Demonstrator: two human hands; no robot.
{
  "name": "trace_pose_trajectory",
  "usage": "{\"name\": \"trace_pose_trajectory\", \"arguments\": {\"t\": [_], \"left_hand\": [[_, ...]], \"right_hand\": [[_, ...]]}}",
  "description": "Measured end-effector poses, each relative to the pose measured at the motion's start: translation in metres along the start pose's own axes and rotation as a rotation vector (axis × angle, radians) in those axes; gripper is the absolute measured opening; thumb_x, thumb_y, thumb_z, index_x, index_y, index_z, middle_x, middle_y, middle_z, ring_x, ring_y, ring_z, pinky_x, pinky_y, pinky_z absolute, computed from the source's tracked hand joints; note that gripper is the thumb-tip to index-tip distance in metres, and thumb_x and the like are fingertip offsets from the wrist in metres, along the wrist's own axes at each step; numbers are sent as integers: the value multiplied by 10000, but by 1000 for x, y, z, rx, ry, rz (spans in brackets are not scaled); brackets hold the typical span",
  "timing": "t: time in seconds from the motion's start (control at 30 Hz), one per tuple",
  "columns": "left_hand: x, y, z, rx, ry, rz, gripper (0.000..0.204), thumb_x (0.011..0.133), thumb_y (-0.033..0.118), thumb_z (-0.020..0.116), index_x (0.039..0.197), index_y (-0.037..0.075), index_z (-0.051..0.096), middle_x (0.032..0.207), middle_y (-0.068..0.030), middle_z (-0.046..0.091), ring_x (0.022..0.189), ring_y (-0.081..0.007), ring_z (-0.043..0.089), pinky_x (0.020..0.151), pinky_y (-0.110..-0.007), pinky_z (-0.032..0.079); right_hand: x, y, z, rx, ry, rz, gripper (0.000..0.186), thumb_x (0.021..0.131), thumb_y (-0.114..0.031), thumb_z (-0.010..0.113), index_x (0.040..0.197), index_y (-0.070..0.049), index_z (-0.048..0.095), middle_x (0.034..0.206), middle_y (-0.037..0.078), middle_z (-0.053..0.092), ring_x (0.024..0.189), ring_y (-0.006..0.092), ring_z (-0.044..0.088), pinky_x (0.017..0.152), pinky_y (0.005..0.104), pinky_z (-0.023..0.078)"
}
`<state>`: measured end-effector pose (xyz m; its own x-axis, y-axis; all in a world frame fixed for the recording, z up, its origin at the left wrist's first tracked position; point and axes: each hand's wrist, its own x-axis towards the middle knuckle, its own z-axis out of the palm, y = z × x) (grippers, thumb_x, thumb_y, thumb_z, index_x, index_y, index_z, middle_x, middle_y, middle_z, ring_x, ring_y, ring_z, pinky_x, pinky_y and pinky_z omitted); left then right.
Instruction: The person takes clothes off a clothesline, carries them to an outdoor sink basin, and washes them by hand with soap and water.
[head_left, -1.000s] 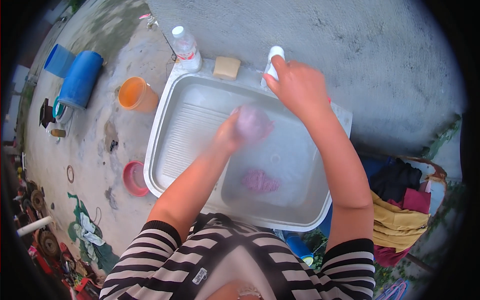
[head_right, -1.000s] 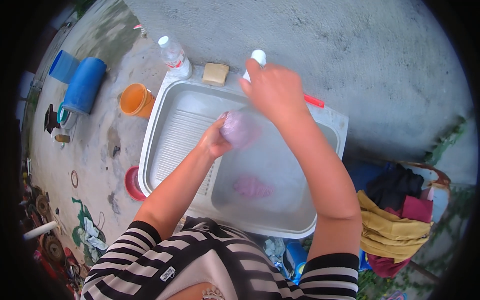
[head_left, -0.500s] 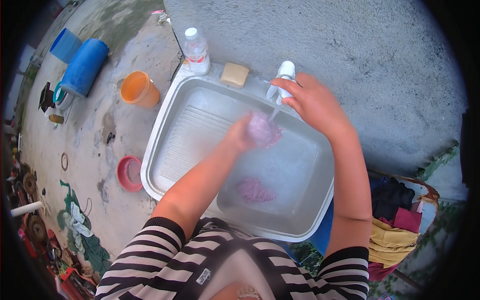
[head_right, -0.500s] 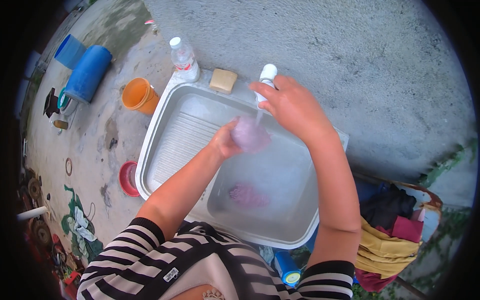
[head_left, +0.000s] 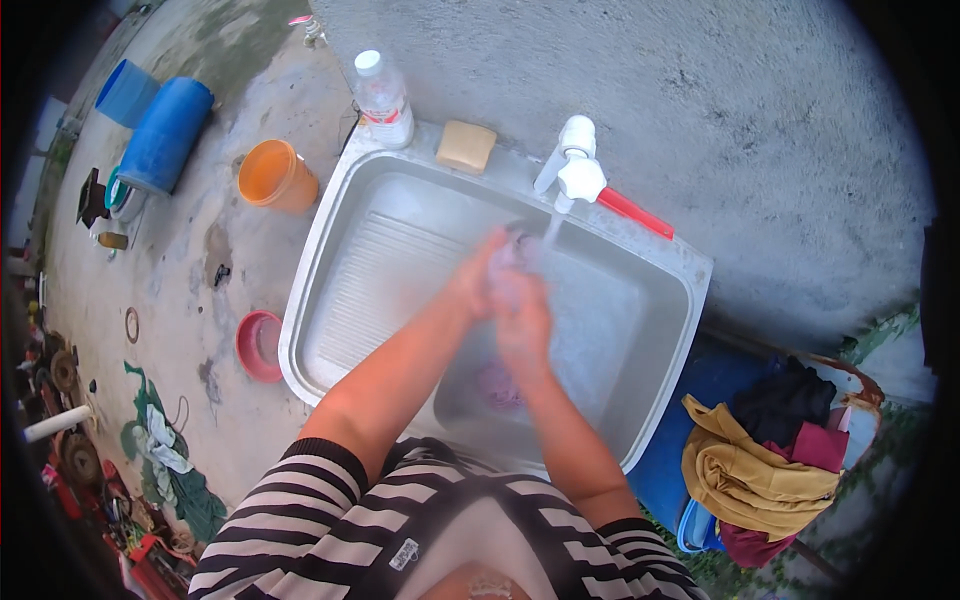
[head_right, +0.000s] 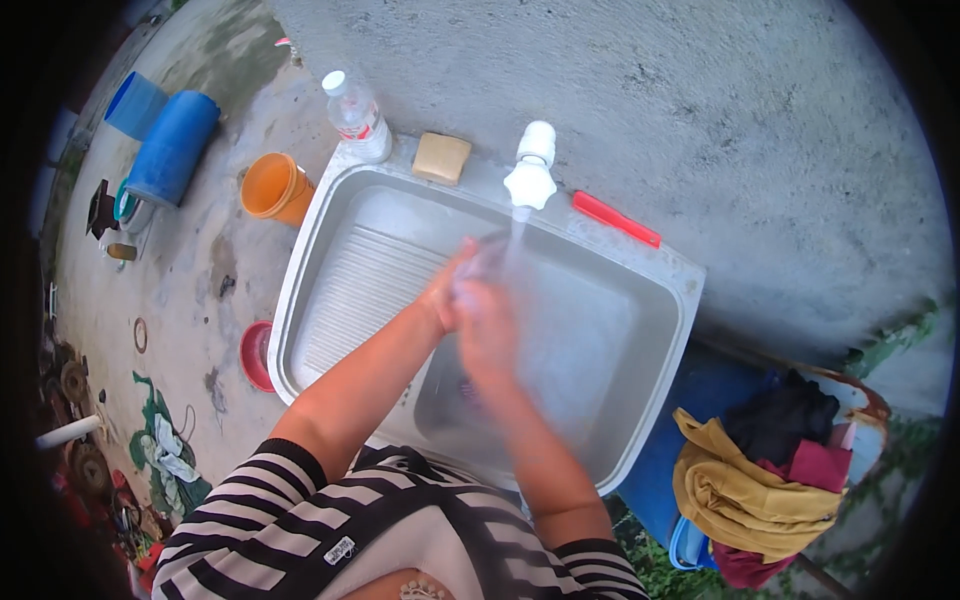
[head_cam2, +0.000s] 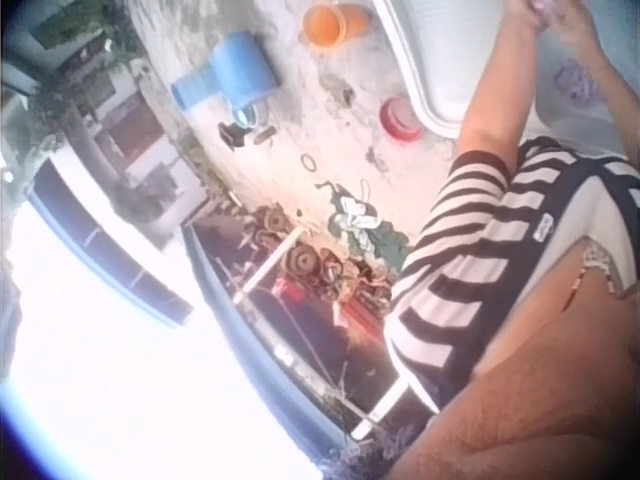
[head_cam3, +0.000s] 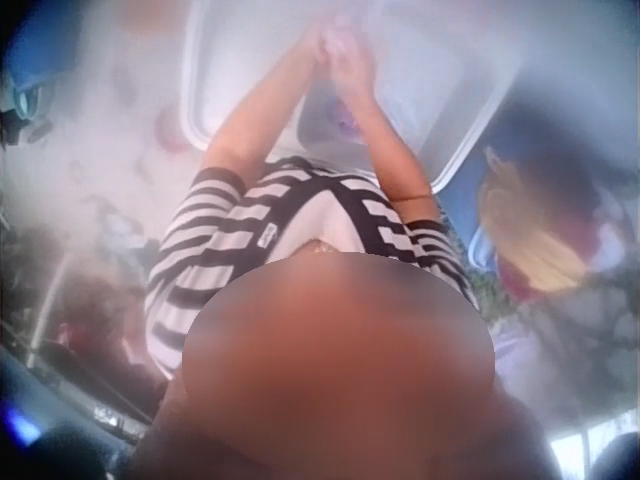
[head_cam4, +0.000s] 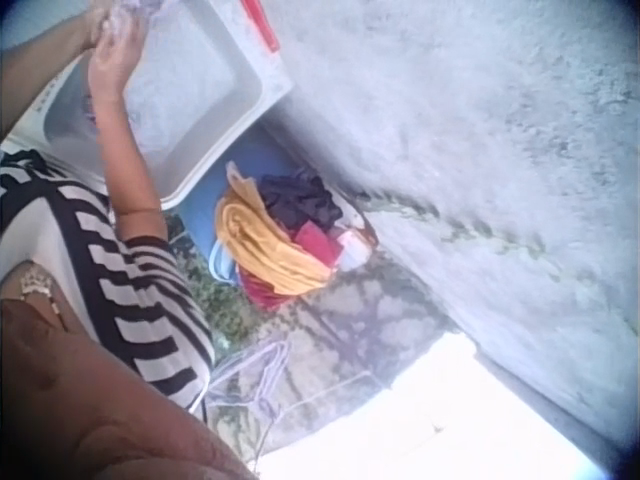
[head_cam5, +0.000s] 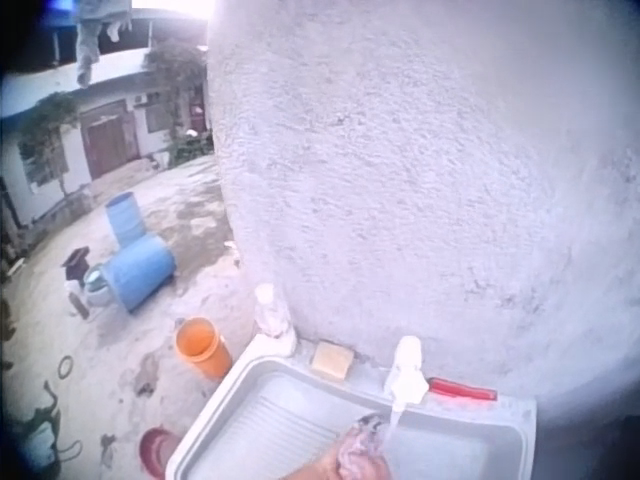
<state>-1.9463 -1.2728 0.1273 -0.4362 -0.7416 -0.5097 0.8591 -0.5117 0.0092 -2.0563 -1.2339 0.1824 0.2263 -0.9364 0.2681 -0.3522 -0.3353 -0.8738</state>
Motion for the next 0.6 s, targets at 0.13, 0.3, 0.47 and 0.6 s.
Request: {"name": "trace_pose_trajectory", "arguments": {"t": [0.13, 0.3, 0.47, 0.6], "left_hand": [[20, -32, -13, 180, 78, 66, 306, 943, 303, 498, 1154, 94, 571, 1090, -100, 621, 1017, -251, 594, 892, -423, 484], [25, -24, 3, 372, 127, 144, 325, 947, 253, 495, 1216, 71, 526, 1168, -96, 591, 1013, -209, 593, 866, -412, 503], [22, -58, -10, 2122, 803, 915, 318, 892, 225, 553, 1167, 69, 521, 1004, -136, 619, 934, -250, 609, 803, -374, 500], [36, -36, -16, 749, 76, 92, 280, 900, 257, 564, 1139, 111, 567, 1074, -87, 625, 946, -225, 613, 794, -360, 511]], "right_hand": [[15, 59, 9, -459, 94, -324, 288, 762, -163, 668, 1038, -108, 608, 870, 132, 643, 855, 364, 623, 820, 426, 486], [71, 31, -16, -347, 24, 471, 245, 760, -222, 654, 942, -82, 569, 876, 155, 630, 820, 393, 595, 727, 487, 476], [23, 24, 23, -438, 19, 69, 184, 776, -195, 612, 917, -88, 562, 923, 147, 591, 903, 386, 591, 811, 522, 451], [65, 59, -23, -307, -100, 768, 174, 748, -153, 601, 914, -120, 557, 907, 111, 572, 932, 345, 587, 871, 526, 413]]}}
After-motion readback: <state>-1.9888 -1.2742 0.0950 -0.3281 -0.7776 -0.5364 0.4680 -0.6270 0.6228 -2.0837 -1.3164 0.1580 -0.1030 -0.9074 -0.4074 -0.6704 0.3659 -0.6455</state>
